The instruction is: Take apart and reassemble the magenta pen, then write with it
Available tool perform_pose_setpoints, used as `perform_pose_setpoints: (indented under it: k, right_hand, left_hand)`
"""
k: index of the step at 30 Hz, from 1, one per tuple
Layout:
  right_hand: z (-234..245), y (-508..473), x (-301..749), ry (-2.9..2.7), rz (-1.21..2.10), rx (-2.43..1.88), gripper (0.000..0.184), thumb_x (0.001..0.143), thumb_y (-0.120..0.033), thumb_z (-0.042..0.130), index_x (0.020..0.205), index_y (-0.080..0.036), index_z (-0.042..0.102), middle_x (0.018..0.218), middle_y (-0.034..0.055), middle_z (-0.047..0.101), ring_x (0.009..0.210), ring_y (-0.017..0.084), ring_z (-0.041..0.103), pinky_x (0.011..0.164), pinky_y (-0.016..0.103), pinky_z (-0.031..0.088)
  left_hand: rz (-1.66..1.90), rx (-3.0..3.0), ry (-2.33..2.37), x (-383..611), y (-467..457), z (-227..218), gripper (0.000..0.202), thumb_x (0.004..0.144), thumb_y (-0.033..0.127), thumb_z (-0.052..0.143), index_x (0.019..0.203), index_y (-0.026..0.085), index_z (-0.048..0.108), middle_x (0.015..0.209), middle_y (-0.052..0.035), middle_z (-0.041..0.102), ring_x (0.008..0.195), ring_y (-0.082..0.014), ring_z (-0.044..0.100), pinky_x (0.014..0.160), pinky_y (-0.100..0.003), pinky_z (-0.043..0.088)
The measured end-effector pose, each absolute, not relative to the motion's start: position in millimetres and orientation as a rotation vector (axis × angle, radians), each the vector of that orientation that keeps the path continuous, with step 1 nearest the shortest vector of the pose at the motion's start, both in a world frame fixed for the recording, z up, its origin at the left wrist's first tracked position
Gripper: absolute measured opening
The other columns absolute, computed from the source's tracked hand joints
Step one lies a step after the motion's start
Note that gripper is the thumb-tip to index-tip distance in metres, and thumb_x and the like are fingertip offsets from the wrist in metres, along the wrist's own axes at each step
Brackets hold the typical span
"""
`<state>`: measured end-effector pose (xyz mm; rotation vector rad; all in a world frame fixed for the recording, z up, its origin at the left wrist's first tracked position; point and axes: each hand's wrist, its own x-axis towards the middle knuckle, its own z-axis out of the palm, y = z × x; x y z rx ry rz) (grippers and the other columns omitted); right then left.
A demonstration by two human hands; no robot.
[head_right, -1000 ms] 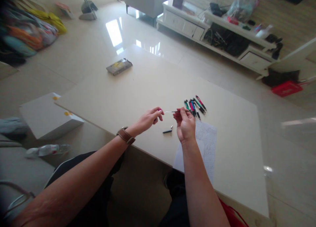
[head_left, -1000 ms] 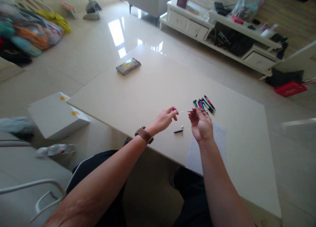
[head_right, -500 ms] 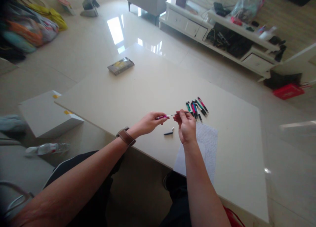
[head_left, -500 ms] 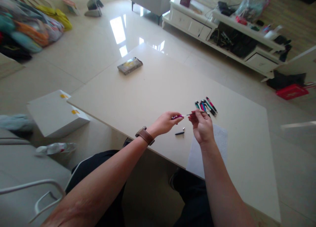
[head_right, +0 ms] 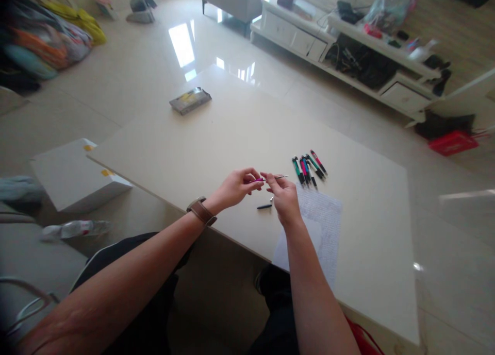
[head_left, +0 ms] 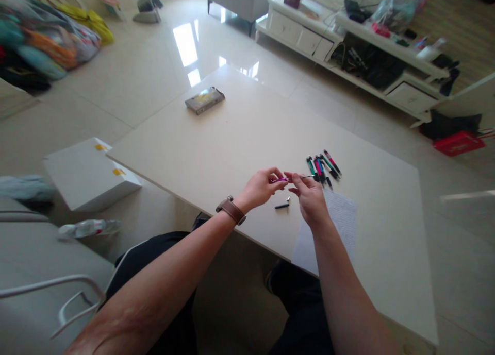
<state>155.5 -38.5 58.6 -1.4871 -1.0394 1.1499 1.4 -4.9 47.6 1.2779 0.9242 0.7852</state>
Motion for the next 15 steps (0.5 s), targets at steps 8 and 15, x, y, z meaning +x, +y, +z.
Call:
perform_pose_setpoints:
  k: [8, 15]
  right_hand:
    - [58.9, -37.6, 156.9, -0.934, 1.236, -1.457, 0.032, 0.081, -0.052, 0.070, 0.098, -0.026, 0.078, 0.111, 0.0056, 0.073, 0.099, 0.018, 0.064, 0.071, 0.026, 0.049]
    - [58.8, -37.3, 155.9, -0.948, 1.223, -1.478, 0.032, 0.081, -0.052, 0.070, 0.098, -0.025, 0.078, 0.109, 0.0059, 0.074, 0.096, 0.018, 0.064, 0.070, 0.027, 0.049]
  left_hand:
    - [0.875, 1.173, 0.897, 0.2, -3.8, 52.0, 0.016, 0.078, 0.026, 0.074, 0.084, 0.012, 0.068, 0.070, -0.0026, 0.066, 0.066, -0.0103, 0.058, 0.063, -0.023, 0.044]
    - [0.909, 1.198, 0.881, 2.5, -4.0, 48.6, 0.013, 0.078, 0.023, 0.074, 0.078, 0.013, 0.066, 0.077, -0.0038, 0.068, 0.072, -0.0111, 0.061, 0.069, -0.025, 0.047]
